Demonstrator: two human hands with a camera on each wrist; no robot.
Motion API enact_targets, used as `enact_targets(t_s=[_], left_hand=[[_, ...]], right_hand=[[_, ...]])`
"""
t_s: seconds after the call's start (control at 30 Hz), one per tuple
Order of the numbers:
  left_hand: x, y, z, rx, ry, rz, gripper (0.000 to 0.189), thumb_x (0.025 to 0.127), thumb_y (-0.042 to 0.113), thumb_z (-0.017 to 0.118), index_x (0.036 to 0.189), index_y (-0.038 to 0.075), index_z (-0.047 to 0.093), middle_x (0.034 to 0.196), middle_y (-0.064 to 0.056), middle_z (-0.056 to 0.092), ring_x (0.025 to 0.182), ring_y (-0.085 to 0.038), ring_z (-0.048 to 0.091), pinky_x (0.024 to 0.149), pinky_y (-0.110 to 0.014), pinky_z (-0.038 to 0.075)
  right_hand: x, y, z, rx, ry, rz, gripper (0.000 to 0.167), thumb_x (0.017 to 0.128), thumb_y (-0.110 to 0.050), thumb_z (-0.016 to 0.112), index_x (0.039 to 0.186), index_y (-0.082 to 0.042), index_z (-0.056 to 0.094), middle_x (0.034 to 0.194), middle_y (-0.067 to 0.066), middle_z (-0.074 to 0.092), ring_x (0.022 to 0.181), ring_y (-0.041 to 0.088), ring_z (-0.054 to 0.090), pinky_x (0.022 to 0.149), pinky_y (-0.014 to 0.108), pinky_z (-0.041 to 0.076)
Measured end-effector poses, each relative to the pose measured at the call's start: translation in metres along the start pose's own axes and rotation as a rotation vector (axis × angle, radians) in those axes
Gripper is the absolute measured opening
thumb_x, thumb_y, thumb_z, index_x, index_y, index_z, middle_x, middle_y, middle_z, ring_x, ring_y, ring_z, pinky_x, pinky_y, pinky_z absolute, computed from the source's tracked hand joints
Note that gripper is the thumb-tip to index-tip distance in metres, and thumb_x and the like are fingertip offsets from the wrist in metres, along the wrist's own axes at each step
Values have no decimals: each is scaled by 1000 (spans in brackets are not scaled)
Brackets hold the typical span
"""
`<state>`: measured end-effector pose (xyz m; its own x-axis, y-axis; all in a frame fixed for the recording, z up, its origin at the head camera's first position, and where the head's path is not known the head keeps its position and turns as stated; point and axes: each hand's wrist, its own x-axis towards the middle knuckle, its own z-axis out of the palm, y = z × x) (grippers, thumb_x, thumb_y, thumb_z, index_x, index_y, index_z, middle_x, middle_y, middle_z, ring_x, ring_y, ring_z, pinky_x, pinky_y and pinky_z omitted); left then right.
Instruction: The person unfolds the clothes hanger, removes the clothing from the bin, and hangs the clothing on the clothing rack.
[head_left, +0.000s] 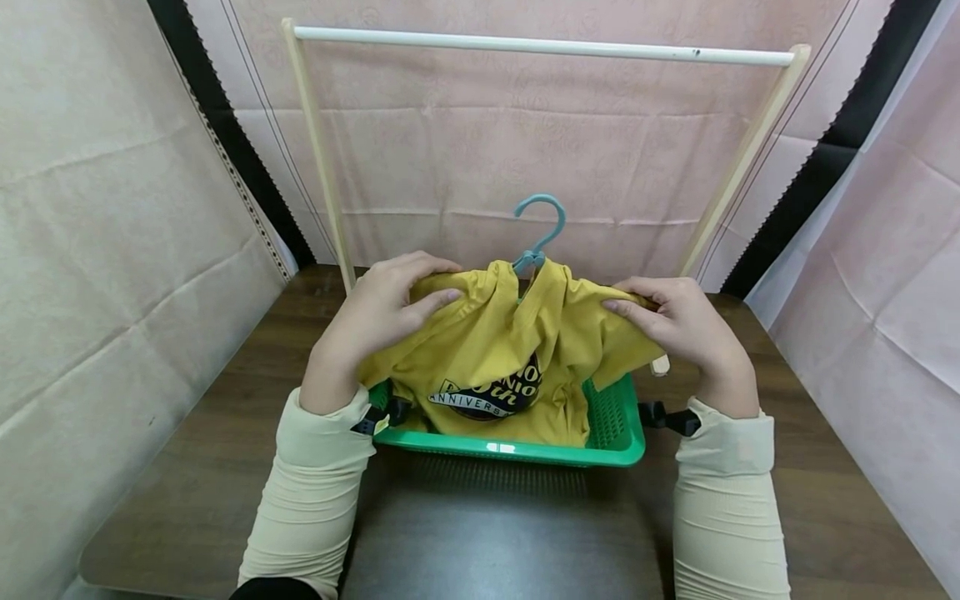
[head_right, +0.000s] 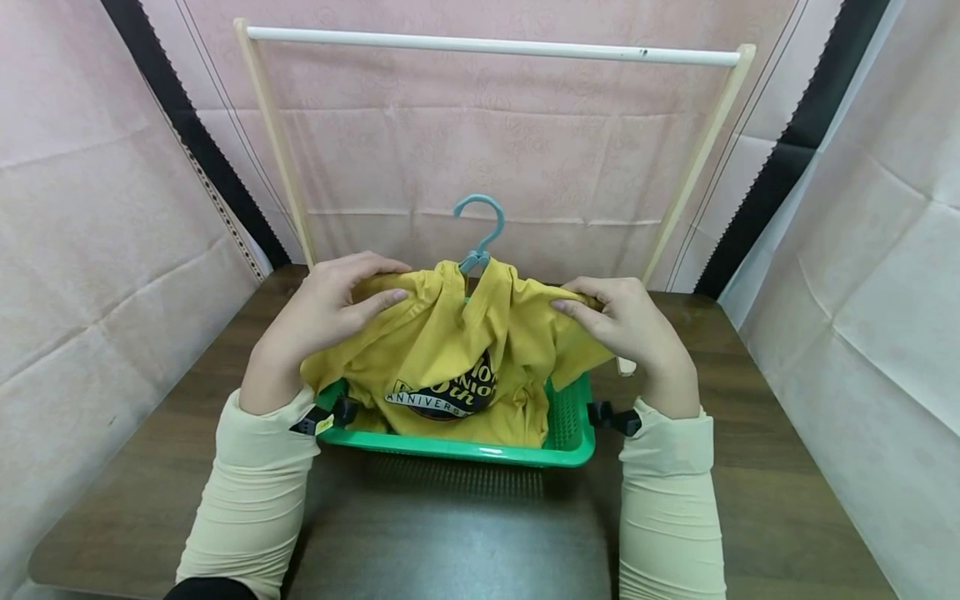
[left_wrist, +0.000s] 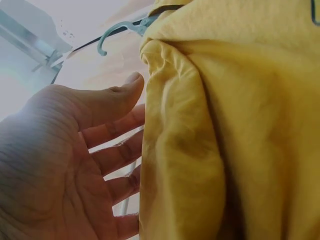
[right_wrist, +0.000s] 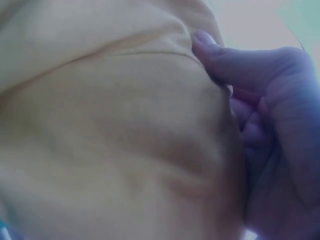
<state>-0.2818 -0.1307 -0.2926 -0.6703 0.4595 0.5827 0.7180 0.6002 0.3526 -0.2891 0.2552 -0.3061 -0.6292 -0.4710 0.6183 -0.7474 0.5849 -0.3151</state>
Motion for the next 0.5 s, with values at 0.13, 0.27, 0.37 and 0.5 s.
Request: enact_targets(t_s=[0.13, 0.27, 0.37, 0.5], left_hand=[[1, -2, 0, -16, 10, 18, 28, 98, 29, 69, 122, 15, 70, 116, 8, 69, 109, -10, 62, 91, -34, 49], [0, -4, 0, -22, 37, 35, 28, 98, 29, 68, 123, 15, 69, 119, 8, 68, 110, -10, 61, 90, -34, 49], [0, -5, 0, -51, 64, 59, 27, 99, 27, 67, 123, 14, 70, 120, 6, 68, 112, -11, 60, 89, -34, 49], [1, -8, 0, -100, 101, 104, 25, 99, 23, 68, 122, 13, 71, 121, 5, 68, 114, -11, 61, 94, -34, 49]], right_hand=[[0, 0, 0, 8, 14, 10, 11, 92, -10, 75, 92, -21, 78, 69, -11, 61, 55, 7, 43, 50, 20, 35], [0, 2, 0, -3, 26, 18, 8, 92, -12, 75, 92, -19, 78, 69, -10, 62, 55, 6, 43, 50, 20, 35], [-1, 3, -1, -10, 39, 30, 8, 92, -10, 75, 93, -18, 78, 70, -9, 64, 55, 6, 45, 50, 21, 35], [-1, 4, -2, -15, 55, 44, 8, 91, -9, 76, 94, -16, 78, 70, -9, 64, 57, 7, 48, 51, 20, 37]])
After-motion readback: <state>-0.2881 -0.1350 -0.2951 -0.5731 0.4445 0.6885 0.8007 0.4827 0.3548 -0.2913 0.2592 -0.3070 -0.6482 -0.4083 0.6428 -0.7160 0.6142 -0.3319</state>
